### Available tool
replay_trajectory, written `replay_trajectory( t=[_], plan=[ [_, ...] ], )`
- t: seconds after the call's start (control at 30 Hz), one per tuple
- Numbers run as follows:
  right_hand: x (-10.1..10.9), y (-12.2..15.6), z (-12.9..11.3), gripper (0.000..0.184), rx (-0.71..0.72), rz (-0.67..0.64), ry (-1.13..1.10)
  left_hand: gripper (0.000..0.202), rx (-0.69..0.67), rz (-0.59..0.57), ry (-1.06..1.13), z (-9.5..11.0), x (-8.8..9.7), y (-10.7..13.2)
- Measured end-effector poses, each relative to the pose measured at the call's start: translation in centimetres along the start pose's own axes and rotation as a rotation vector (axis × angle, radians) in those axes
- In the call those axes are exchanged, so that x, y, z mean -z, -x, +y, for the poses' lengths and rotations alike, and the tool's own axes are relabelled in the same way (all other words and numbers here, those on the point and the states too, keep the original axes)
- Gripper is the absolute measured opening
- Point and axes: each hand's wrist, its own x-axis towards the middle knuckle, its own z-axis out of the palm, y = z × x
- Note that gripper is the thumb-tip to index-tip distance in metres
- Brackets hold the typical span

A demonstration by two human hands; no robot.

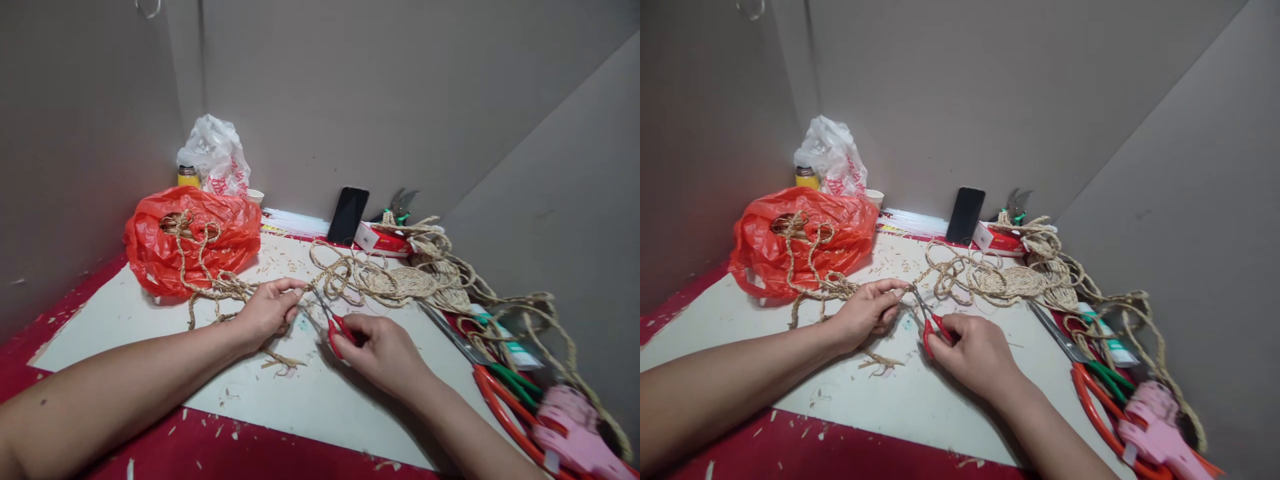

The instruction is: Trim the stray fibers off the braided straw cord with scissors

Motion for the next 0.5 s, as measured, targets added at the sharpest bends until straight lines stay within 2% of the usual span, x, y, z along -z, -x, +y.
replay_trajectory(
  t=[0.1, 0.17, 0.5],
  plan=[
    [0.37, 0.14, -0.09, 0.029, 0.079, 0.098, 0.323, 0.021, -0.003, -0.002, 0.003, -0.06, 0.0, -0.04],
    [0.55, 0.18, -0.09, 0.03, 0.122, 0.149, 0.441, 0.019, 0.0, 0.002, 0.0, -0.08, 0.0, -0.06],
    [0.76, 0.51, -0.5, 0.035, 0.155, 0.09, 0.58, 0.011, 0.016, -0.012, -0.026, -0.09, -0.05, -0.01]
  ],
)
